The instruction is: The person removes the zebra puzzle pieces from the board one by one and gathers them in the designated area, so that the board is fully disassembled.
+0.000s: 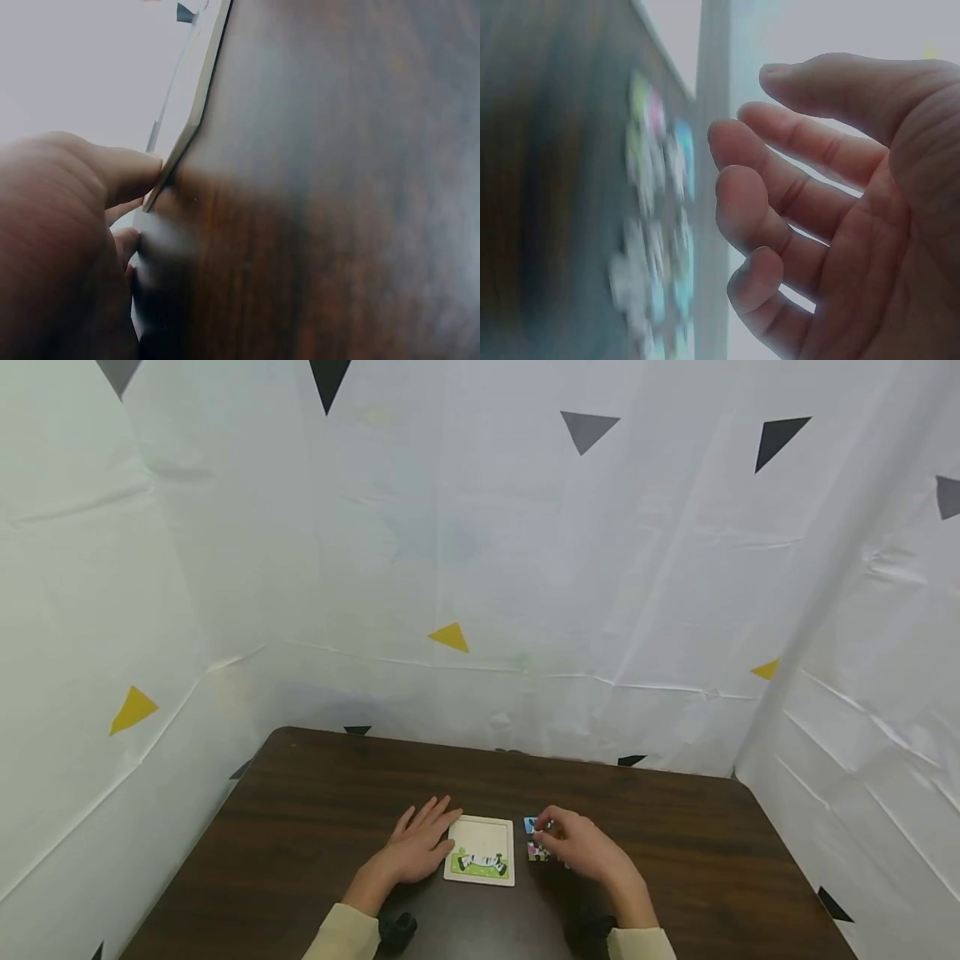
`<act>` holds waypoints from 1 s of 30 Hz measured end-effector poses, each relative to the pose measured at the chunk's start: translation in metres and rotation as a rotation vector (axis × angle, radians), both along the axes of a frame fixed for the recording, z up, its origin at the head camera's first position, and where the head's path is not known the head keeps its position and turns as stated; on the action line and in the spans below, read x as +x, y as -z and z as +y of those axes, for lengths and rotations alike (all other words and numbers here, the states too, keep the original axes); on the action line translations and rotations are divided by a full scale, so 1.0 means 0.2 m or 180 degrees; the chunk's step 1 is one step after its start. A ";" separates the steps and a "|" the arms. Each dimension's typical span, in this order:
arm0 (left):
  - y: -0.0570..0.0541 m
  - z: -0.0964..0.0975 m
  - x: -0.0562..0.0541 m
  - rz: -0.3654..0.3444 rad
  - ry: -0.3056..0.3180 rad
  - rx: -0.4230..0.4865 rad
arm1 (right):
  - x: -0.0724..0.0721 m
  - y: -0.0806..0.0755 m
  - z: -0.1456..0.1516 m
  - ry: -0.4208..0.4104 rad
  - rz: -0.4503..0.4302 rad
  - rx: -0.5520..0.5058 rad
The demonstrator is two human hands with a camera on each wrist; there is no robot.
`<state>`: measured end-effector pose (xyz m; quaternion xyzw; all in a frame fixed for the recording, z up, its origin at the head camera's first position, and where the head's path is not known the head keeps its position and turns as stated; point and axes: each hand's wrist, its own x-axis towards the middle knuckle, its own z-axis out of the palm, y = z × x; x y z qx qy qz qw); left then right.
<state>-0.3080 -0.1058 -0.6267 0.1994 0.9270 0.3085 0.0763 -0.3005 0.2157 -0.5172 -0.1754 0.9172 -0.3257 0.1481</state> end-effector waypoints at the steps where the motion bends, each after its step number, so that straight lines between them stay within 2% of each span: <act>1: 0.00 0.00 0.00 0.0000 -0.0004 -0.0003 | 0.00 0.01 -0.05 -0.0089 0.0012 0.0046; 7: 0.01 0.00 -0.01 -0.0021 -0.0010 0.0027 | 0.01 0.07 -0.27 -0.0497 0.0012 0.0220; 14: 0.01 0.00 -0.02 0.0013 0.0014 0.0075 | 0.02 0.13 -0.44 -0.0583 0.0224 0.0341; 21: 0.00 -0.01 -0.01 -0.0016 0.0010 0.0120 | 0.02 0.17 -0.49 -0.0618 0.0251 0.0420; 30: -0.02 0.00 0.00 -0.0051 -0.0002 0.0187 | 0.03 0.16 -0.49 -0.0649 0.0093 0.0360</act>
